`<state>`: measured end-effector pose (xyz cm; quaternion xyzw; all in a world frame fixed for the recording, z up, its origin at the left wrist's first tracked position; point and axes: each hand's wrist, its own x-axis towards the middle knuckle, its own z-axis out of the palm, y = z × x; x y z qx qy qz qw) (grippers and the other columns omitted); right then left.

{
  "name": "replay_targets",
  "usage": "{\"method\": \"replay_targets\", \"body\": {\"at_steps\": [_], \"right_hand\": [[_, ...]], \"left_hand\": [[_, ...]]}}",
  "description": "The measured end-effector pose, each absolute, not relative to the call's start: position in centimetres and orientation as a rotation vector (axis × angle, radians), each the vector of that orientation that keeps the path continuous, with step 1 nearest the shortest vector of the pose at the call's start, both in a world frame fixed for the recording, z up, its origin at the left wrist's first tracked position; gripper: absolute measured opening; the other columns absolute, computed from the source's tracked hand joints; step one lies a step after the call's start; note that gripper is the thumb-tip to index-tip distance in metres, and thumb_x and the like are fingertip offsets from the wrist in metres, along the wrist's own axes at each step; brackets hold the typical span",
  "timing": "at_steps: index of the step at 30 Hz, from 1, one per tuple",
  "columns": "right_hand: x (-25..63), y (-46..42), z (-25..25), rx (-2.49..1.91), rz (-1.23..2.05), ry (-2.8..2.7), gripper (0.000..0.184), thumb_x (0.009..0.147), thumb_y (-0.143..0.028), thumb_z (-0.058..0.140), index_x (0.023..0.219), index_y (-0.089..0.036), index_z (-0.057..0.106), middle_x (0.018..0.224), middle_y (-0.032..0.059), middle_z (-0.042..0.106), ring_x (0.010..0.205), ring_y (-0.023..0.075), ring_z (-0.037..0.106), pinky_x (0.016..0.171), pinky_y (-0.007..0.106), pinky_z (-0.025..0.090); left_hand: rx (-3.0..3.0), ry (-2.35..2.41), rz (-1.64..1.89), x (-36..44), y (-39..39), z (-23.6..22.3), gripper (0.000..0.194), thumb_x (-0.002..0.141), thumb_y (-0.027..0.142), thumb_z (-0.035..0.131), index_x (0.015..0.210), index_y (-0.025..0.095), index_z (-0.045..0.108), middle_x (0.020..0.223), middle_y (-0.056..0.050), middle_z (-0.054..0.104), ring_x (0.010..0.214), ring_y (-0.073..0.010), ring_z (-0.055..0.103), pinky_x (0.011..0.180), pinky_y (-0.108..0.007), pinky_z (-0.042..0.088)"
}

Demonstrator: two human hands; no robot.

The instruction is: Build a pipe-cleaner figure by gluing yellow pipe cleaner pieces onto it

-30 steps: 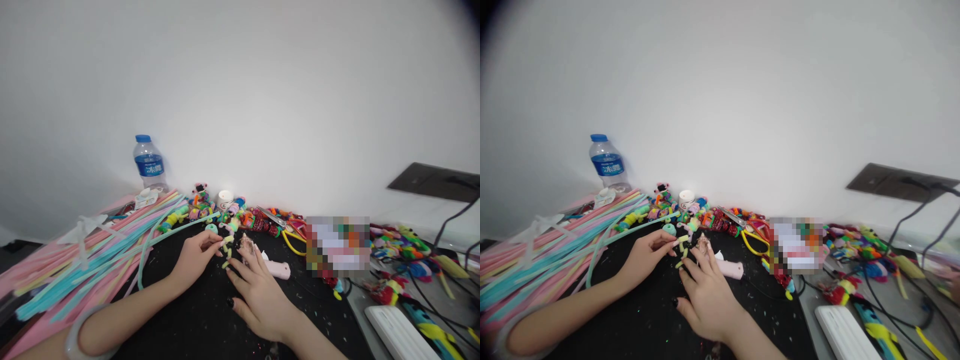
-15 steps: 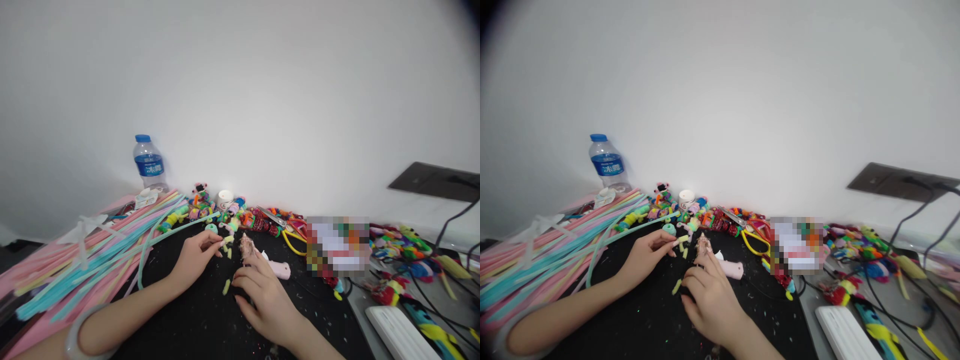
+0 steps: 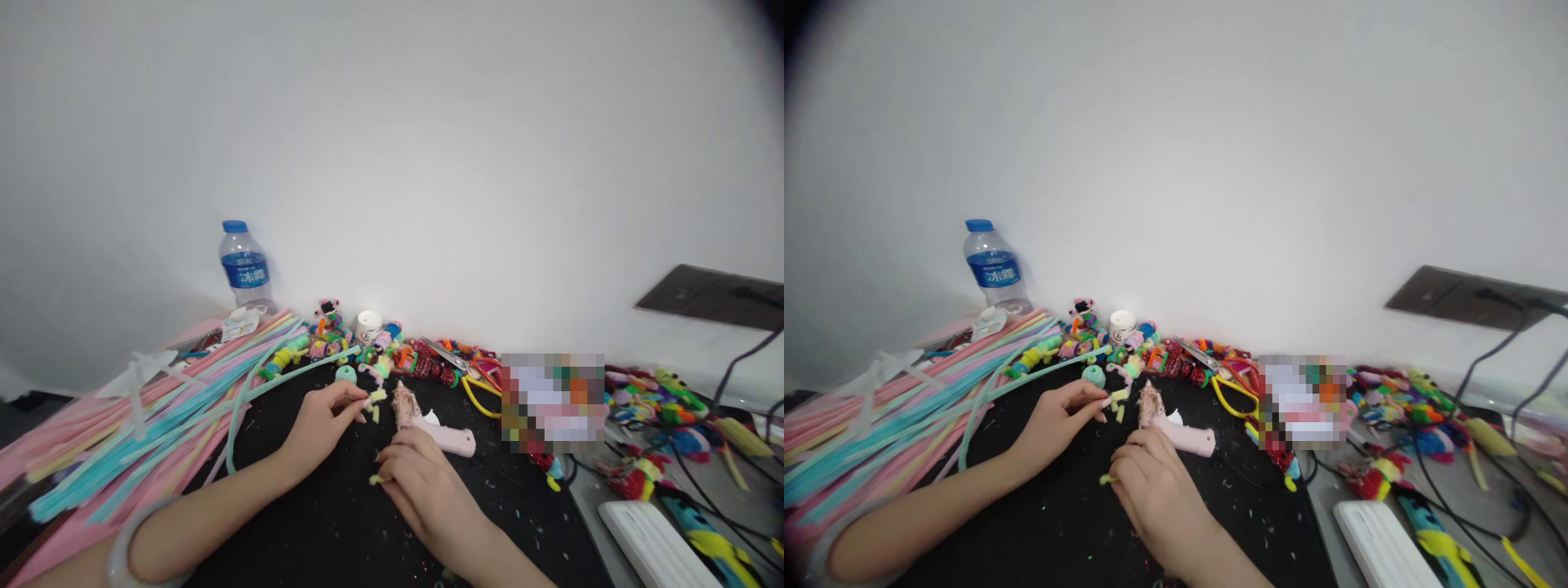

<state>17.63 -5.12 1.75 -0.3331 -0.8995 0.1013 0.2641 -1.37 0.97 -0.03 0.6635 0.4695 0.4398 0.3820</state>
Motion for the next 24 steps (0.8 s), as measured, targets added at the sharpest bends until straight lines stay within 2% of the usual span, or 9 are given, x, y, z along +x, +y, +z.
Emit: {"method": "replay_targets", "body": {"at_steps": [3,6,14,20,24], "right_hand": [[18.4,-4.8,1.1,-0.996,0.235,-2.243,0.013,0.088,-0.013,0.045,0.091,-0.018,0.057,0.078,0.0046,0.060,0.077,0.0185,0.055,0.068,0.032,0.048],[19.1,-4.4,0.3,-1.034,0.188,-2.107,0.012,0.087,-0.013,0.048,0.090,-0.019,0.058,0.077,0.0040,0.061,0.072,0.0170,0.056,0.065,0.030,0.046],[19.4,-4.0,-0.1,-0.975,0.176,-2.031,0.024,0.087,-0.008,0.047,0.105,-0.019,0.058,0.091,0.0064,0.066,0.082,0.0181,0.061,0.072,0.030,0.049],[19.5,-4.0,0.0,-1.022,0.159,-2.011,0.016,0.086,-0.011,0.050,0.095,-0.019,0.061,0.082,0.0049,0.066,0.073,0.0165,0.061,0.065,0.027,0.049],[19.4,-4.0,0.3,-0.989,0.165,-2.032,0.018,0.085,-0.009,0.050,0.094,-0.019,0.061,0.082,0.0043,0.066,0.074,0.0162,0.061,0.066,0.027,0.049]], "left_hand": [[1.785,1.178,1.083,-1.3,0.7,0.2,0.009,0.080,0.021,0.055,0.079,0.015,0.062,0.066,0.001,0.064,0.062,-0.0137,0.062,0.061,-0.023,0.046],[1.903,1.143,1.031,-1.3,0.4,0.4,0.011,0.082,0.020,0.054,0.077,0.016,0.063,0.066,0.001,0.064,0.062,-0.0128,0.061,0.061,-0.021,0.044],[2.088,1.012,0.972,-1.3,0.2,0.3,0.009,0.080,0.015,0.055,0.078,0.017,0.064,0.071,0.001,0.066,0.065,-0.0115,0.060,0.062,-0.020,0.042],[2.009,0.938,0.948,-1.2,0.1,0.2,0.008,0.081,0.017,0.054,0.084,0.017,0.061,0.077,0.000,0.067,0.067,-0.0118,0.062,0.064,-0.020,0.046],[1.961,0.932,0.930,-1.2,0.0,0.3,0.009,0.082,0.020,0.053,0.086,0.018,0.061,0.080,-0.001,0.067,0.070,-0.0134,0.064,0.066,-0.022,0.048]]}}
